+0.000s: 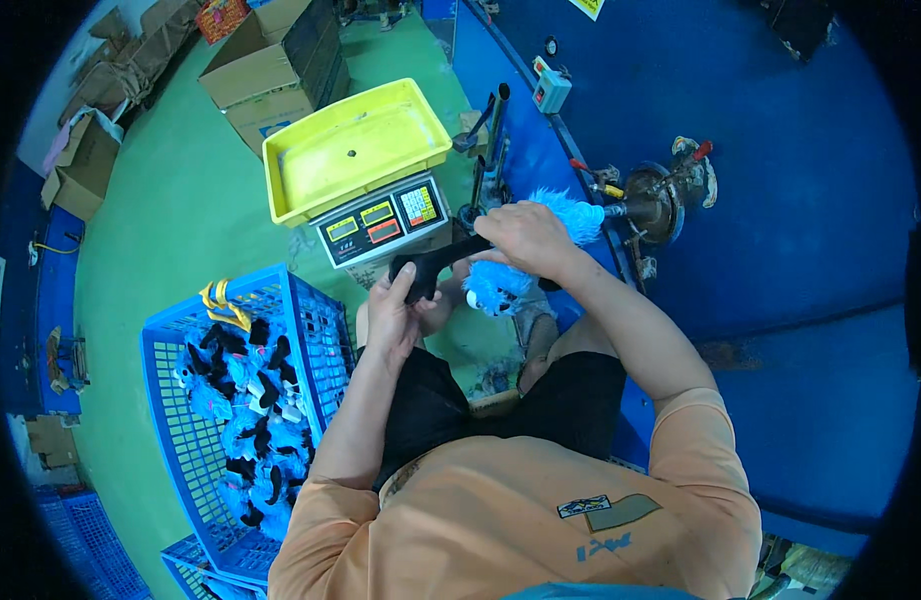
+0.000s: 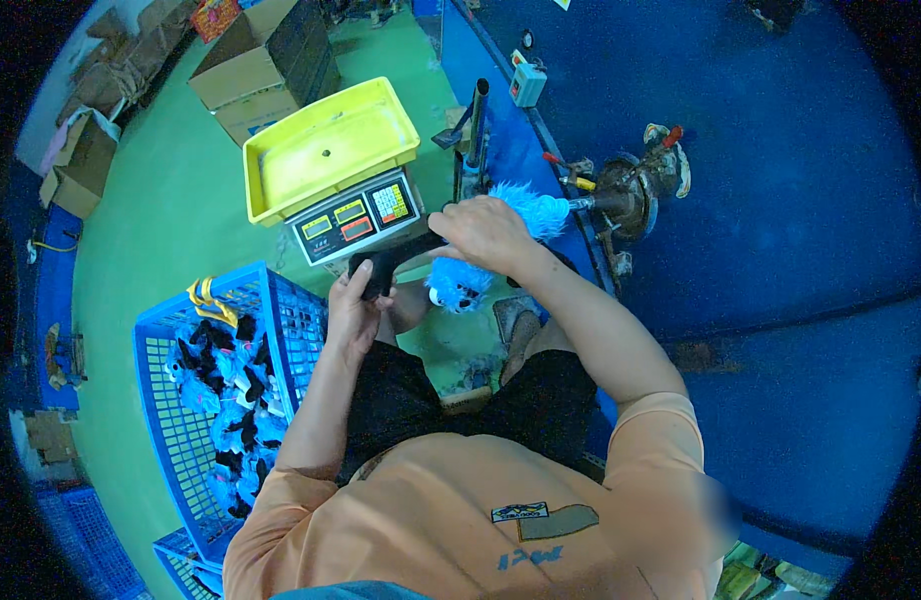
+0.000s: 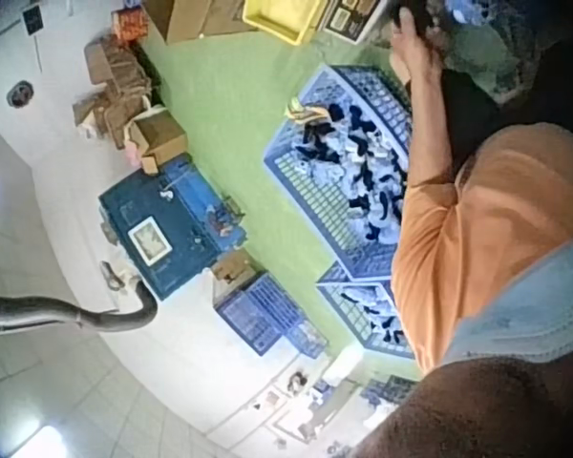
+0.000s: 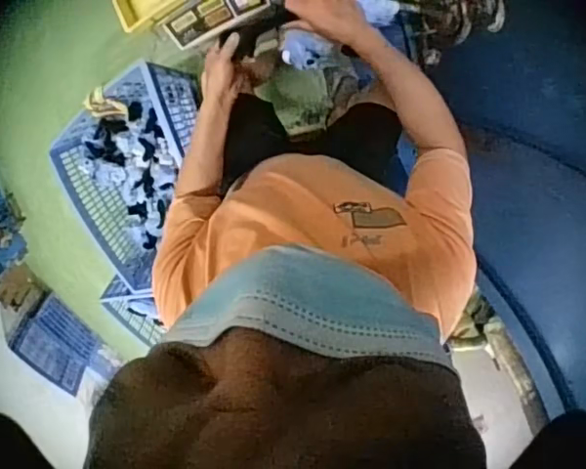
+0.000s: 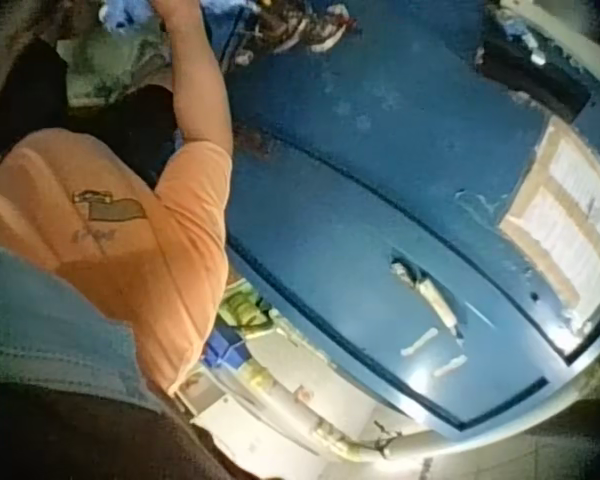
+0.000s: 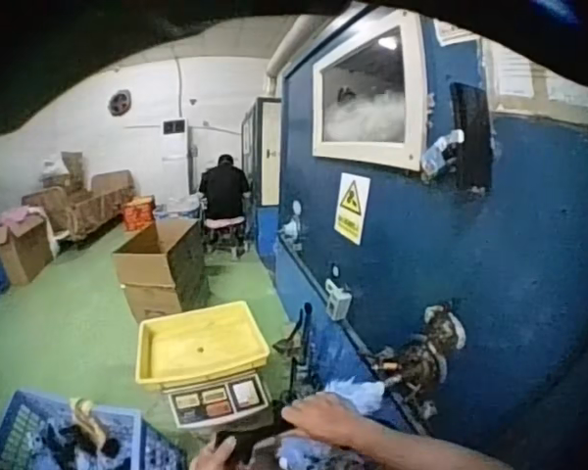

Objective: Stuffing plush panda toys using a stuffing machine and weighing them on a scale.

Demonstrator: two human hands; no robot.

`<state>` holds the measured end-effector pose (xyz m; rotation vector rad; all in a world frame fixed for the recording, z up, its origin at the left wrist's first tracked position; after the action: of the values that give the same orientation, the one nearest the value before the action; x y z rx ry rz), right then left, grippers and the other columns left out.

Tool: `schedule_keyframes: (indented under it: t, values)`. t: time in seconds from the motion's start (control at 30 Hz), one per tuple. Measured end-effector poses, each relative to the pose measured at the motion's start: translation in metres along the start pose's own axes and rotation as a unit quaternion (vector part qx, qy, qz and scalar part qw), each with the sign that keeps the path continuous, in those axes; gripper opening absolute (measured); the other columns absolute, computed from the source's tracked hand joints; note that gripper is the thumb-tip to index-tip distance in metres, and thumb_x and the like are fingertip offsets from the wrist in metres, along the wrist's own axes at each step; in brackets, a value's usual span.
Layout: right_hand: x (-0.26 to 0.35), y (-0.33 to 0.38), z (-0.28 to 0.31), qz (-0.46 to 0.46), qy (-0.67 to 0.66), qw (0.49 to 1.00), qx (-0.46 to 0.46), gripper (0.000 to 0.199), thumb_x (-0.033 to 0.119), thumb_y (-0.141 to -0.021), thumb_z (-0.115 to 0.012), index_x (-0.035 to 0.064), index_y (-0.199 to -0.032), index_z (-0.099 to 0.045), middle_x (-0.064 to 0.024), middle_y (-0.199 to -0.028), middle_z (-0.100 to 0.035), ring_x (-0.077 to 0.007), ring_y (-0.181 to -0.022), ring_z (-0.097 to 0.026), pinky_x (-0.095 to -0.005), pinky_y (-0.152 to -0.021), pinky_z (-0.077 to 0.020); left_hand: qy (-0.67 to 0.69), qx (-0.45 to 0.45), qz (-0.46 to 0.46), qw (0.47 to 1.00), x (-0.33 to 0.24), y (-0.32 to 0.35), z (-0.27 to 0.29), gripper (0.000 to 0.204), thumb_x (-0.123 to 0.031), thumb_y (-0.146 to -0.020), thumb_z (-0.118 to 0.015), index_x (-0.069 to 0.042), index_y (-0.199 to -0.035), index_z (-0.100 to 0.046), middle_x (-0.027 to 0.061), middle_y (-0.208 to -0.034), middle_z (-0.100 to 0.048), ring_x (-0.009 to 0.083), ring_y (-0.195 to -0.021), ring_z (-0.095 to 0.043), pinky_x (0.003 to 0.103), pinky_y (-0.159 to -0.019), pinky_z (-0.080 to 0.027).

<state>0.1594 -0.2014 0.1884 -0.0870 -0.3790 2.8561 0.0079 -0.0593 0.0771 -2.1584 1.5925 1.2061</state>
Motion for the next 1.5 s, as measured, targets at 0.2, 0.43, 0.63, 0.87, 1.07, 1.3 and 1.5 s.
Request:
schedule_keyframes:
  t: [0.2, 0.43, 0.63, 0.87, 1.07, 1.3, 1.5]
  values:
    - [0.018, -0.015, 0.001, -0.075, -0.029, 0.997, 0.02, 0.036, 0.044, -0.092, -0.065, 0.0082, -0.089, -0.059, -0.0137, -0.081, -0.068, -0.0328, -0.074, -0.068, -0.0457, -0.068, -0.0516, 0.134, -0.019, -0.053, 0.989, 0.027, 0.011, 0.01, 0.036, -0.022, -0.1, -0.062, -0.003, -0.128, -0.053, 0.0184, -0.123, -0.061, 0.024, -0.096, -0.066, 0.029, -0.075, -0.057]
    - [-0.024, -0.024, -0.008, -0.349, -0.13, 0.928, 0.027, 0.057, 0.052, -0.102, -0.042, 0.0024, -0.089, -0.065, -0.0211, -0.078, -0.069, -0.0424, -0.073, -0.066, -0.0524, -0.066, -0.0511, -0.062, 0.014, -0.109, 0.992, 0.014, 0.002, -0.034, 0.05, -0.019, -0.1, -0.059, -0.009, -0.147, -0.044, 0.0105, -0.126, -0.058, 0.0179, -0.097, -0.061, 0.033, -0.084, -0.054]
    - [-0.109, 0.039, 0.007, -0.406, -0.032, 0.911, -0.067, 0.054, 0.053, -0.101, -0.048, 0.0042, -0.081, -0.061, -0.0202, -0.079, -0.069, -0.0445, -0.071, -0.063, -0.0531, -0.067, -0.0468, -0.347, 0.068, -0.147, 0.924, -0.011, -0.031, -0.114, 0.042, -0.014, -0.094, -0.064, -0.006, -0.134, -0.051, 0.0131, -0.108, -0.06, 0.0192, -0.091, -0.057, 0.031, -0.081, -0.049]
    - [-0.082, 0.036, 0.011, -0.273, -0.115, 0.935, -0.195, 0.04, 0.048, -0.093, -0.064, 0.0088, -0.099, -0.062, -0.0086, -0.094, -0.068, -0.029, -0.082, -0.063, -0.0397, -0.075, -0.0477, -0.297, 0.016, -0.172, 0.939, -0.002, -0.025, -0.1, 0.033, -0.013, -0.093, -0.066, -0.008, -0.123, -0.052, 0.0103, -0.099, -0.059, 0.0188, -0.08, -0.056, 0.034, -0.072, -0.049]
    - [0.004, 0.049, 0.011, -0.006, -0.025, 0.993, -0.113, 0.082, 0.056, -0.082, -0.073, 0.0027, -0.14, -0.051, -0.0164, -0.14, -0.054, -0.0362, -0.129, -0.051, -0.047, -0.105, -0.0394, -0.232, -0.022, -0.13, 0.964, 0.015, -0.036, -0.08, 0.038, -0.019, -0.096, -0.063, -0.007, -0.129, -0.047, 0.0105, -0.103, -0.056, 0.017, -0.086, -0.054, 0.032, -0.075, -0.048]
    - [-0.029, 0.04, -0.011, -0.117, 0.043, 0.989, -0.085, 0.052, 0.026, -0.081, -0.072, 0.0037, -0.126, -0.059, -0.014, -0.125, -0.063, -0.0339, -0.116, -0.059, -0.045, -0.099, -0.0434, -0.294, -0.007, -0.289, 0.911, 0.007, -0.012, -0.104, 0.04, -0.021, -0.096, -0.063, -0.007, -0.13, -0.047, 0.0123, -0.108, -0.057, 0.0201, -0.089, -0.056, 0.036, -0.08, -0.049]
    - [-0.034, 0.036, -0.016, -0.091, 0.013, 0.995, -0.035, 0.04, 0.023, -0.08, -0.069, 0.0056, -0.116, -0.062, -0.0131, -0.107, -0.067, -0.034, -0.1, -0.063, -0.0431, -0.089, -0.0468, -0.211, 0.004, -0.16, 0.964, -0.016, -0.016, -0.108, 0.035, -0.019, -0.093, -0.065, -0.007, -0.123, -0.052, 0.0142, -0.117, -0.056, 0.0255, -0.099, -0.056, 0.038, -0.09, -0.047]
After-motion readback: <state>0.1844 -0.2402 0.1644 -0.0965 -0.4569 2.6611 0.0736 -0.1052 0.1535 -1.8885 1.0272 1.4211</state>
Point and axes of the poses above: each hand's wrist, its own y-axis away from the middle knuckle, its own z-axis out of the back of the hand, x = y × z, the point moved 6 cm from there along -y, towards the middle knuckle
